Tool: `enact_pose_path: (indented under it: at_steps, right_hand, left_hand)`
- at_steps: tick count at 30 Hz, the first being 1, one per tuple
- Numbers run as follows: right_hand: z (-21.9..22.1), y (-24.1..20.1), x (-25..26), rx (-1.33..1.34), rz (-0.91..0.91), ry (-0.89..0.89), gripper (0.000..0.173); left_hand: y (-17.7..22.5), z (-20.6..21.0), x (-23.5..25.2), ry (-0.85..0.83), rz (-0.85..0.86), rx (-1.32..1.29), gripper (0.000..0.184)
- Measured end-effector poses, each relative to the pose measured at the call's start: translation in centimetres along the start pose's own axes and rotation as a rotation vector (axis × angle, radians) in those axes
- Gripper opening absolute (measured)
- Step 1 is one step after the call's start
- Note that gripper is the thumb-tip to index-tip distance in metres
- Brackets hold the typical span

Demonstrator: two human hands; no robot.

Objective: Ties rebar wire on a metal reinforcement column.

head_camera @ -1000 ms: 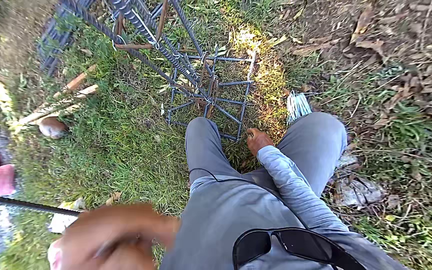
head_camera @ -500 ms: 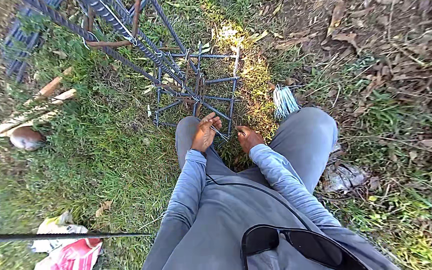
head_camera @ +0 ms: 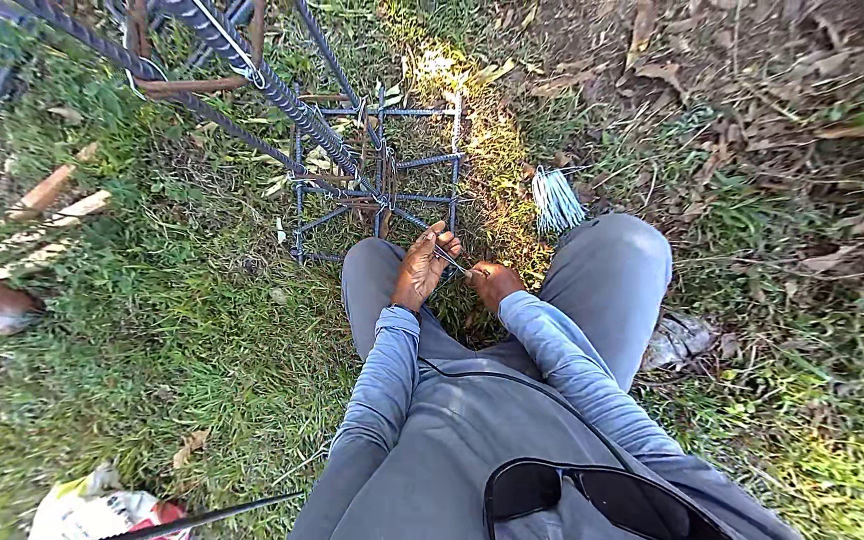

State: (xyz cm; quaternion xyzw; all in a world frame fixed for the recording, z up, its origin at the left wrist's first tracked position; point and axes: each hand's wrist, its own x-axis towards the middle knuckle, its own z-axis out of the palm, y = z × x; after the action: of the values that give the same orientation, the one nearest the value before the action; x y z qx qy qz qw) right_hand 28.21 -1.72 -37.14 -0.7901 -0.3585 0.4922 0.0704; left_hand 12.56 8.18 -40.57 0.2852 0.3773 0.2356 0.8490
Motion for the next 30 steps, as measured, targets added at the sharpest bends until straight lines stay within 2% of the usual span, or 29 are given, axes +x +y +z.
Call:
enact_pose_path:
  at_steps: [5,10,14,23,27,30]
  right_hand:
    - [0.1,0.5,-0.2,0.097,0.016,0.018,0.039]
    - [0.3,0.6,-0.2,0.215,0.016,0.041,0.038]
    - [0.3,0.6,-0.1,0.233,0.005,0.050,0.038]
    - [1.3,1.8,0.8,0.262,-0.033,0.076,0.035]
    - [1.8,2.5,1.2,0.312,-0.056,0.098,0.034]
    - [1.7,2.2,1.0,0.312,-0.058,0.098,0.034]
  left_hand:
    - [-0.2,-0.4,-0.1,-0.008,-0.024,-0.035,0.039]
    - [-0.4,-0.7,-0.5,-0.071,-0.056,0.087,0.040]
    - [-0.7,-0.8,-0.1,-0.122,-0.054,-0.002,0.036]
    - [-0.9,0.8,0.6,-0.024,-0.066,-0.147,0.026]
    - [-0.8,0.9,-0.6,0.031,-0.041,-0.038,0.020]
    - [-1.1,0.6,-0.4,0.003,-0.028,-0.087,0.019]
